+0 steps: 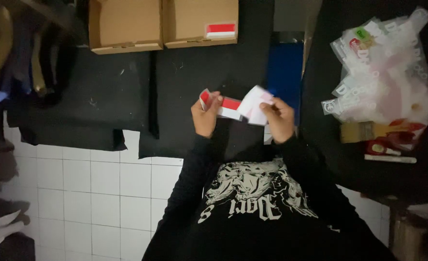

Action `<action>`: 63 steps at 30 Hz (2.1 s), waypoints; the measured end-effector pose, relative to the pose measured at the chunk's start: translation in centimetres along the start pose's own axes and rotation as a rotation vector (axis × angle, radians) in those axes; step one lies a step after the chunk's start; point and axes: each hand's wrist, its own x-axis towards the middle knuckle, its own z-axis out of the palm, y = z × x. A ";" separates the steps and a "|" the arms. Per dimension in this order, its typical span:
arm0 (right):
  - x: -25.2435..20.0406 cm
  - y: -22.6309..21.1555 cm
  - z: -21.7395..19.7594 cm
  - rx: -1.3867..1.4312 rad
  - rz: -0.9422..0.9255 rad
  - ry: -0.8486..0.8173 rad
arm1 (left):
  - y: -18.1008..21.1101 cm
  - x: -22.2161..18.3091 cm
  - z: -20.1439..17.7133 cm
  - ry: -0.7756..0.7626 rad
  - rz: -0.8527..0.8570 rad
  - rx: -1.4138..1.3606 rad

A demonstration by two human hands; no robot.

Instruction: The person organizes various stickers and labels by hand into cardboard boxes and plastic bags.

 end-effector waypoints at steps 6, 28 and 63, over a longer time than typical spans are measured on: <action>-0.7 -2.2 0.9 -0.217 -0.159 0.036 | 0.4 -0.9 0.8 -0.139 -0.227 -0.183; -0.1 -3.4 -0.4 -0.364 -0.497 -0.332 | 1.8 -1.7 2.0 -0.464 -0.671 -0.817; -0.3 -5.8 1.6 -0.729 -0.590 -0.574 | -2.0 -2.2 0.3 -0.447 -0.546 -0.781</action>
